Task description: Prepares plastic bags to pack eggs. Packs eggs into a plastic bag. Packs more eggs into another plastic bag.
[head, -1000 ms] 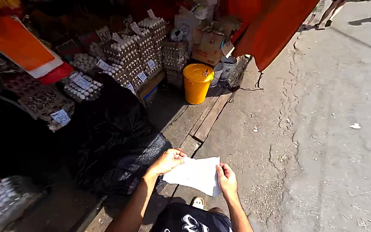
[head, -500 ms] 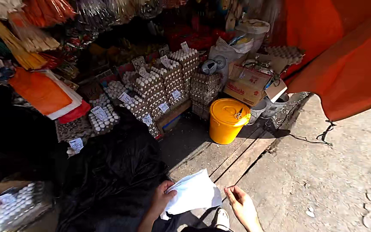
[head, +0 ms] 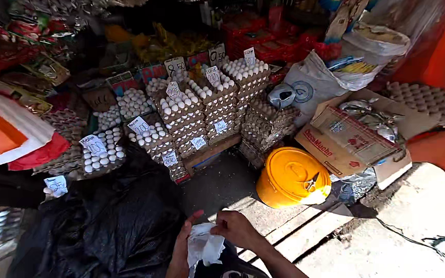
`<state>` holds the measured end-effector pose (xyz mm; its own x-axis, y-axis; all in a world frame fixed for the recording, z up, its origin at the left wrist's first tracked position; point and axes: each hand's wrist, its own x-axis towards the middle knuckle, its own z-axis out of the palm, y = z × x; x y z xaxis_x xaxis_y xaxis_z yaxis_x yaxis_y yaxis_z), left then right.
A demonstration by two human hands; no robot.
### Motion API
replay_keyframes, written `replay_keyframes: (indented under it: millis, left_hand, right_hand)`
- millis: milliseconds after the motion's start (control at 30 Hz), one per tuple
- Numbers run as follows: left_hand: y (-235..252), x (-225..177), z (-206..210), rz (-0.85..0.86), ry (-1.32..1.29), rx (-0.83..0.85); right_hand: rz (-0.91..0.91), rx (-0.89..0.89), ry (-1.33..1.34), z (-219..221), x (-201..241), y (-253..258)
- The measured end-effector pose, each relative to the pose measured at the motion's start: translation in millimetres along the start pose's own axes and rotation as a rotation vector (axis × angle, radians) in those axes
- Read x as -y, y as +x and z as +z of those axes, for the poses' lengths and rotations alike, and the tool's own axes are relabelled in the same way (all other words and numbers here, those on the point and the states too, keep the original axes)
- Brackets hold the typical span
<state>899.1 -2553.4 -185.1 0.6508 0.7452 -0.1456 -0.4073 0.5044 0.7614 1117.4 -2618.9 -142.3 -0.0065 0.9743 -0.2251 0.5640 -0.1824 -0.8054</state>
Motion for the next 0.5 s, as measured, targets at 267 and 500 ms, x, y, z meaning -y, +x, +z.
replay_keyframes:
  millis: [267,500]
  left_hand:
    - [254.1,-79.1,50.0,-0.314,0.185,0.387]
    - [426.3,-66.9,62.9,-0.301,0.845,0.205]
  right_hand:
    - [0.366,-0.391,-0.176,-205.4,-110.9,111.7]
    - [0.244,-0.223,0.072,-363.6,-204.6,223.5]
